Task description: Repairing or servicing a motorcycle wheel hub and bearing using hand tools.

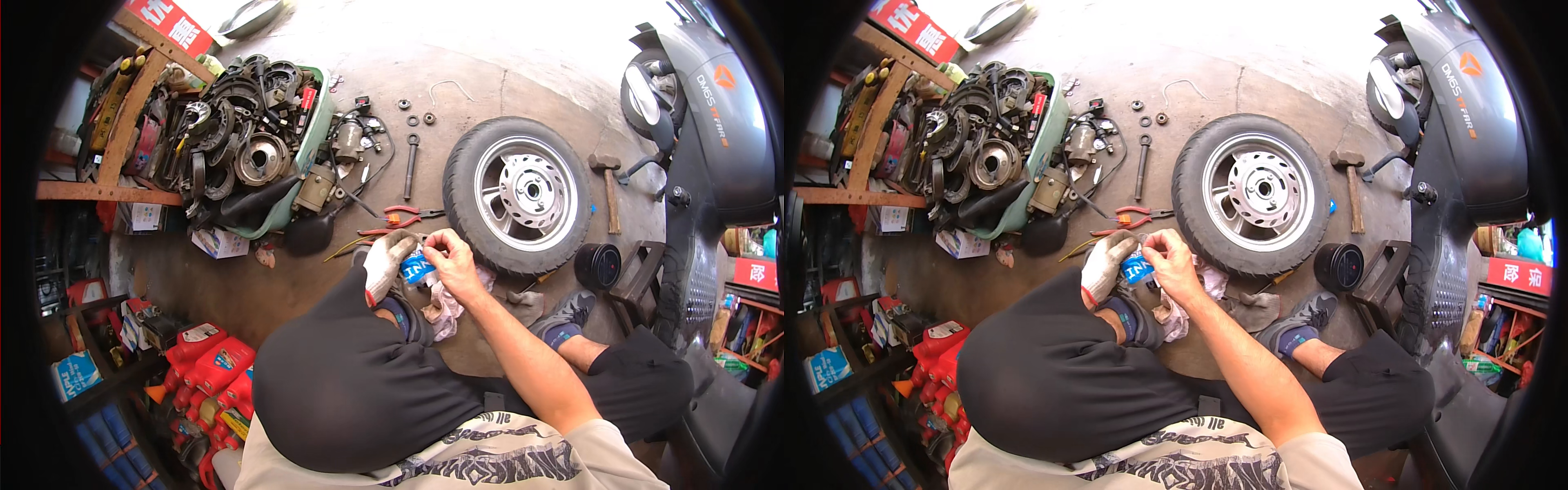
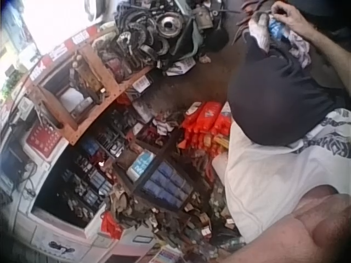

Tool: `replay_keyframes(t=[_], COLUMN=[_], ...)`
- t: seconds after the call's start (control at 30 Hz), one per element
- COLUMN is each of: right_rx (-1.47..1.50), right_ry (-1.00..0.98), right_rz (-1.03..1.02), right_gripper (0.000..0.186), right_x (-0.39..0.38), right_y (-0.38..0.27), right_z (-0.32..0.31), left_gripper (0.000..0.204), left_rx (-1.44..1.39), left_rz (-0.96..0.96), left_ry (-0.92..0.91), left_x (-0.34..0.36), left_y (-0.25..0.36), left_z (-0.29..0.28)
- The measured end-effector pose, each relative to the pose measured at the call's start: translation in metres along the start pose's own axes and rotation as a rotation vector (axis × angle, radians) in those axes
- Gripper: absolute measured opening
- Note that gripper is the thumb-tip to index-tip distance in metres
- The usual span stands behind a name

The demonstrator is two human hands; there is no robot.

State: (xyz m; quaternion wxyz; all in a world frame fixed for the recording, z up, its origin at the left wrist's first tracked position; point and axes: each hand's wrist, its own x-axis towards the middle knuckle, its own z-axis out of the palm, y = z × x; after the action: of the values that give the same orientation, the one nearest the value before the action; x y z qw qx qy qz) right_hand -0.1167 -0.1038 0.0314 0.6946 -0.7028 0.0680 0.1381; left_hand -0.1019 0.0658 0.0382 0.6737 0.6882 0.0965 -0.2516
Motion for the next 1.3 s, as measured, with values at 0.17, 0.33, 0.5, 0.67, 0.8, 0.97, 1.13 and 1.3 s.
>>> replay_keyframes(t=[0.17, 0.33, 0.5, 0.67, 0.8, 0.97, 1.13, 1.3], right_rx=[-0.122, -0.141, 0.067, -0.176, -0.177, -0.293, -0.201, -0.094], right_ry=[-0.073, -0.3, -0.423, 0.056, 0.075, 0.016, 0.0, 0.015], right_rz=[-0.15, -0.188, 0.188, -0.04, -0.003, 0.02, 0.066, 0.093], right_gripper=[0.01, 0.008, 0.009, 0.013, 0.014, 0.021, 0.025, 0.028], right_x=[-0.005, -0.011, -0.013, -0.004, 0.002, -0.001, -0.004, -0.002], right_y=[-0.016, 0.0, 0.004, 0.007, -0.01, -0.005, 0.0, 0.014], right_z=[0.006, -0.007, -0.02, -0.024, -0.019, -0.019, -0.015, -0.018], left_gripper=[0.026, 0.026, 0.028, 0.036, 0.052, 0.054, 0.049, 0.038], left_rx=[0.043, -0.083, -0.021, 0.106, 0.069, 0.05, 0.144, 0.131], left_rz=[0.02, -0.027, -0.044, -0.037, -0.091, -0.05, -0.089, -0.185], left_ry=[0.161, 0.337, 0.35, 0.058, -0.213, -0.223, -0.131, -0.128], left_x=[0.006, 0.012, 0.006, 0.003, -0.003, -0.006, -0.006, -0.007], left_y=[-0.009, -0.008, -0.01, -0.001, 0.005, 0.011, 0.006, 0.015], left_z=[-0.008, -0.002, -0.005, 0.0, -0.001, 0.002, 0.001, 0.004])
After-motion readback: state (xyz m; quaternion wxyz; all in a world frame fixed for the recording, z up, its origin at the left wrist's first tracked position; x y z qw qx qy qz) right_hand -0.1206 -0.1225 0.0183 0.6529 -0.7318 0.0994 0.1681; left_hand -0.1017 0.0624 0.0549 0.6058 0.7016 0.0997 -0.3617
